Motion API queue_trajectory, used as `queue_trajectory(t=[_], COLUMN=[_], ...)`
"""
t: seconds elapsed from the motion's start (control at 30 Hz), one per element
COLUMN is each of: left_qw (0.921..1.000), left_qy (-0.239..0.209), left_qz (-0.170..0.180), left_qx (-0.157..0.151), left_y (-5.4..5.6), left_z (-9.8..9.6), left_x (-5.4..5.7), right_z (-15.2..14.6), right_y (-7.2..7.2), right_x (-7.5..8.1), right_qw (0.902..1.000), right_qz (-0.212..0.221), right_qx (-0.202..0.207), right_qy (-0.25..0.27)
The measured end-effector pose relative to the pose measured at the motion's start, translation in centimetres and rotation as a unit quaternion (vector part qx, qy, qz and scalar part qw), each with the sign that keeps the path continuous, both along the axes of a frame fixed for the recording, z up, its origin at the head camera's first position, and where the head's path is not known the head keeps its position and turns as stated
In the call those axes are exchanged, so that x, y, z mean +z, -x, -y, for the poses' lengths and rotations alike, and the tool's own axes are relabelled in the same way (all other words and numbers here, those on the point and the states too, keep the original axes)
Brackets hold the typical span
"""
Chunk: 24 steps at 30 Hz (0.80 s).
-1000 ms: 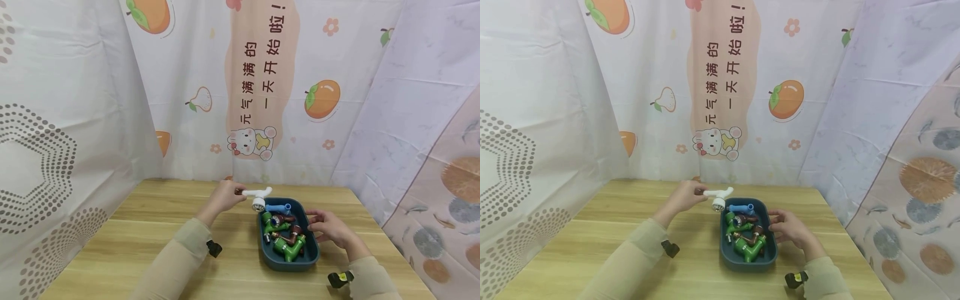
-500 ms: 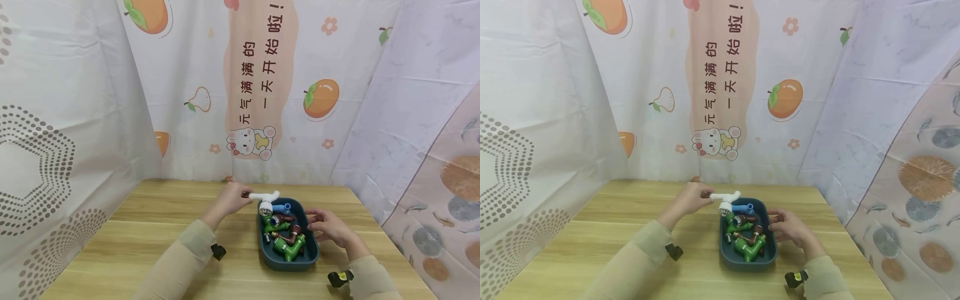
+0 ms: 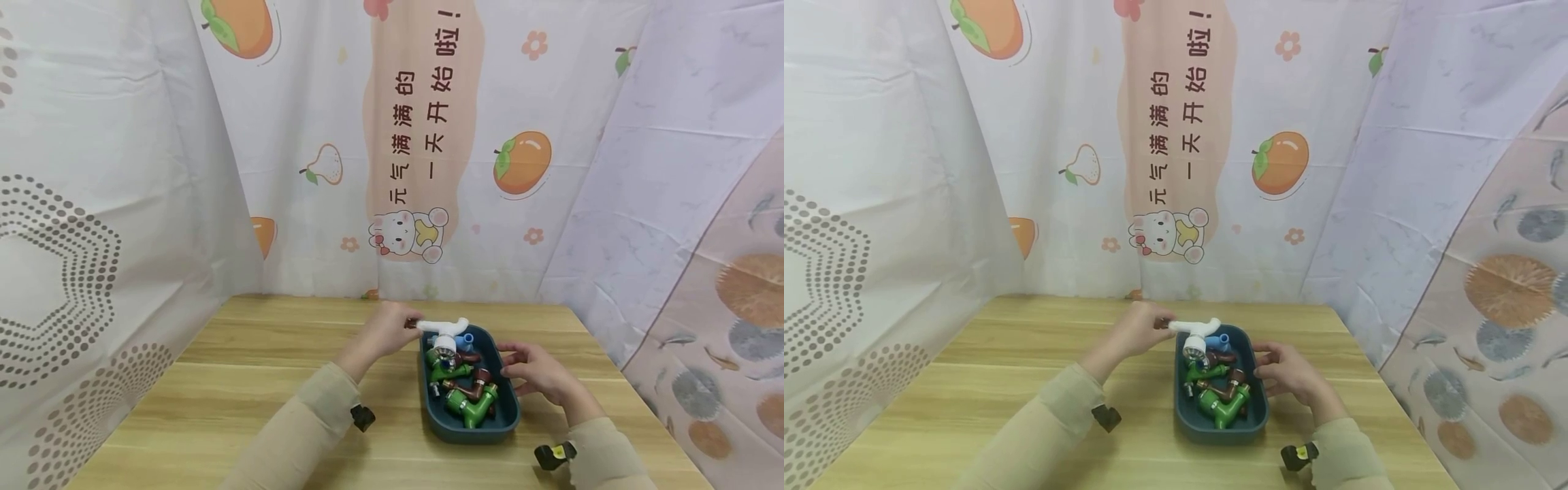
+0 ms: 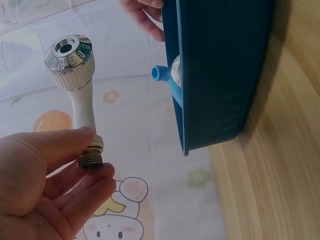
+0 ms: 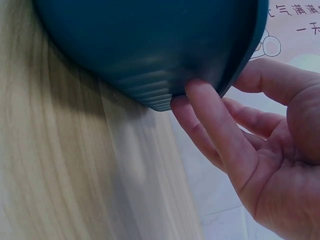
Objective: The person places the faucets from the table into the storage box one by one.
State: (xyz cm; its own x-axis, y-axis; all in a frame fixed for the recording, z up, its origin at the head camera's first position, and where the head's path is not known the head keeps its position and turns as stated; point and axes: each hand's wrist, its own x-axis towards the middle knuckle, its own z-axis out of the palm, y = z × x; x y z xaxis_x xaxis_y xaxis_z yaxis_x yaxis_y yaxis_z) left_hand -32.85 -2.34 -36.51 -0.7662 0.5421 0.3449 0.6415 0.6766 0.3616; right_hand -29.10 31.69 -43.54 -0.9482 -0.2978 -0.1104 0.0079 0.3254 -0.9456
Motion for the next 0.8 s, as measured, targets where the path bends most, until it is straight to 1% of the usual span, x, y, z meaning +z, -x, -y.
queue_trajectory(t=[0.23,0.43,0.5,0.67,0.8], left_qw=[0.9999,0.9996,0.9994,0.9988,0.9977], left_qy=[0.014,0.018,0.021,0.033,0.054], left_qz=[0.001,0.004,0.009,0.030,0.032], left_qx=[-0.009,-0.020,-0.024,-0.022,-0.025], left_y=[-0.3,-0.7,-0.8,-1.1,-1.3], left_z=[-0.8,-1.5,-1.6,-2.1,-2.6], left_x=[-0.3,-0.6,-0.8,-1.6,-1.9], right_z=[0.0,0.0,0.0,0.1,0.1], right_y=[-0.4,-0.3,-0.3,-0.4,-0.3], right_x=[0.1,-0.1,-0.2,-0.2,-0.1], right_qw=[1.0000,0.9999,0.9999,1.0000,1.0000], right_qz=[-0.005,-0.002,-0.001,0.001,-0.004], right_qx=[0.005,0.007,0.008,0.006,0.000], right_qy=[-0.001,0.008,0.009,0.006,-0.001])
